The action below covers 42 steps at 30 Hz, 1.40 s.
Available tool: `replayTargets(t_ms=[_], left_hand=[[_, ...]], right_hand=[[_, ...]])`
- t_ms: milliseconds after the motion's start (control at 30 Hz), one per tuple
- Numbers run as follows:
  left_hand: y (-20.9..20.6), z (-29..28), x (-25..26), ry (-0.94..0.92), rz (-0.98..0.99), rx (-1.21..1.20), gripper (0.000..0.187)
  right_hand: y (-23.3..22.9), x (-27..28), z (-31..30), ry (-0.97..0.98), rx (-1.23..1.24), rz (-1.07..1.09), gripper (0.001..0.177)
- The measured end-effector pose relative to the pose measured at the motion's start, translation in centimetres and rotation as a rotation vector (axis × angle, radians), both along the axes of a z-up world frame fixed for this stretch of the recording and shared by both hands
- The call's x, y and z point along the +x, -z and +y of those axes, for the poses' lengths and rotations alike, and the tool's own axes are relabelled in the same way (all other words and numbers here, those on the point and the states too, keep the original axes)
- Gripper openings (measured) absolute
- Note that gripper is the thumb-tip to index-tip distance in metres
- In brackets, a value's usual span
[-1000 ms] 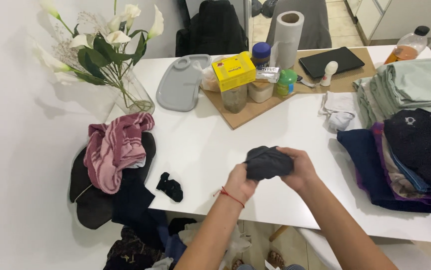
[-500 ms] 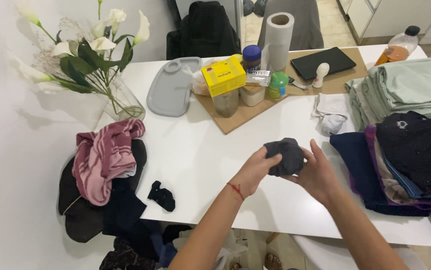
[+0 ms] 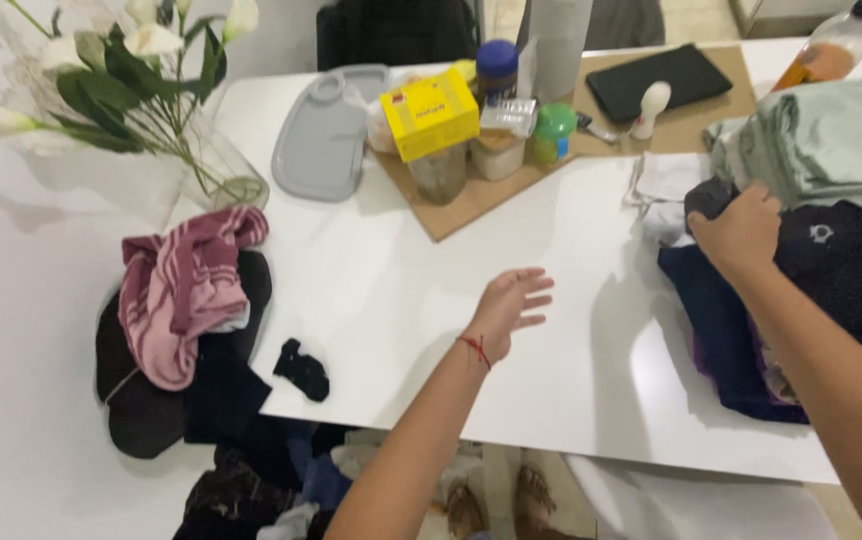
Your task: The person folds various garments on a white table, including socks, a patterned top, a blue shirt, a black top, a bra, and a black t-shirt. Each item is folded and placed into a growing stack on the right side of the table.
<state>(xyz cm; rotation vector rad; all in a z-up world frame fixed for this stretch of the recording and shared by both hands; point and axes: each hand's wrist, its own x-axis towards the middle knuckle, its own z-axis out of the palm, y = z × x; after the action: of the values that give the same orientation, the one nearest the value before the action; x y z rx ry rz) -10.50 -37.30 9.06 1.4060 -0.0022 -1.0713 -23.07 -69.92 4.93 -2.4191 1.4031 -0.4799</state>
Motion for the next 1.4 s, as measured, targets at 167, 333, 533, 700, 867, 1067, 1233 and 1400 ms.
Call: replayTargets(t_ms=[167,333,533,700,867,1067,1233,1400], left_hand=[[-1.1,2.2,0.4,-0.099,-0.008,-0.099,0.032],[-2.3,6.1,-0.8,-0.248,0.006,-0.167,0.036],[-1.1,13.5,-4.6,-0.442,0.039,-0.220,0.038],[2.2,20.5,-8.2,-0.617,0.087,-0.173,0.032],[6.6,25.3,-13.2,-0.663,0.098,-0.123,0.032],[15.8,27.3,-17.3,-0.691,-0.008,-0.047,0.028],[22.9,28.5,-20.1,-0.762,-0.172,0.038,0.031],[34.3,25.7,-18.7,-0.807,-0.420,0.026,0.031]], right_hand=[[3.7,2.1,3.3,-0.170,-0.247,-0.047,0.071],[7.0,3.7,14.4,-0.412,0.174,-0.212,0.050],[5.6,2.4,28.3,-0.540,0.736,-0.120,0.026],[3.0,-1.1,36.1,-0.545,1.089,-0.039,0.029],[8.0,-4.6,40.8,-0.650,1.024,0.164,0.027],[25.8,-6.6,42.5,-0.385,1.242,0.125,0.027],[35.7,-9.7,42.6,-0.586,0.865,0.386,0.031],[56.6,-9.0,39.9,-0.578,0.683,0.268,0.039]])
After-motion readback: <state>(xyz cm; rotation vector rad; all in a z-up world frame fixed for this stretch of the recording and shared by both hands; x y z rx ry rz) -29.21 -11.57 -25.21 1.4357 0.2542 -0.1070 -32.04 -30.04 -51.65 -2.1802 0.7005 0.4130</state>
